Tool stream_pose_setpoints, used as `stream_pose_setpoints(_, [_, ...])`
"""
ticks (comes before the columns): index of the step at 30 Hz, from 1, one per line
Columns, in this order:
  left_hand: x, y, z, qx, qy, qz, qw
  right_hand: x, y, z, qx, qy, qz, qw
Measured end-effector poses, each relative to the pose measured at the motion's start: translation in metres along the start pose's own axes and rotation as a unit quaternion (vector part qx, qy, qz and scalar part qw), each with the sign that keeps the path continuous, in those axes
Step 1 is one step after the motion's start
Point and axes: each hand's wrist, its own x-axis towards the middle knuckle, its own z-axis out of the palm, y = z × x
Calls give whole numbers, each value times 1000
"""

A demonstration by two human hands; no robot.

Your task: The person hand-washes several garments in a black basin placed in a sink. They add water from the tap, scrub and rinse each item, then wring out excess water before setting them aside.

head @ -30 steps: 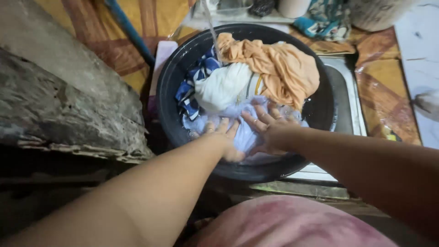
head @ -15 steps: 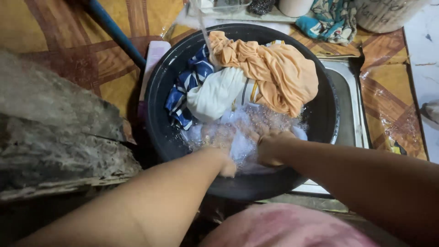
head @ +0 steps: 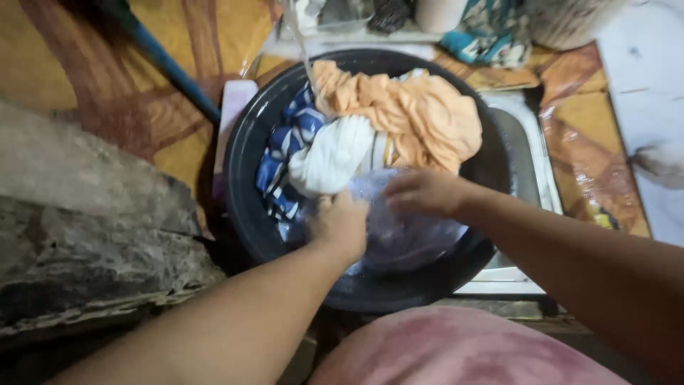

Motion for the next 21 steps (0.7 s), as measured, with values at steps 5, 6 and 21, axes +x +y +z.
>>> stream_pose_setpoints(5, [37,17,-75,-161,-101,7,982,-43,-22,-28,165,73,-37,983])
stream_pose_setpoints(6, [31,21,-93,-349,-97,-15,932,-47,-27,-27,189,68,-64,978])
stream_pose_setpoints(21, [23,40,-139,-868,-242,-76,427,-72,-145,-57,285,217,-43,933])
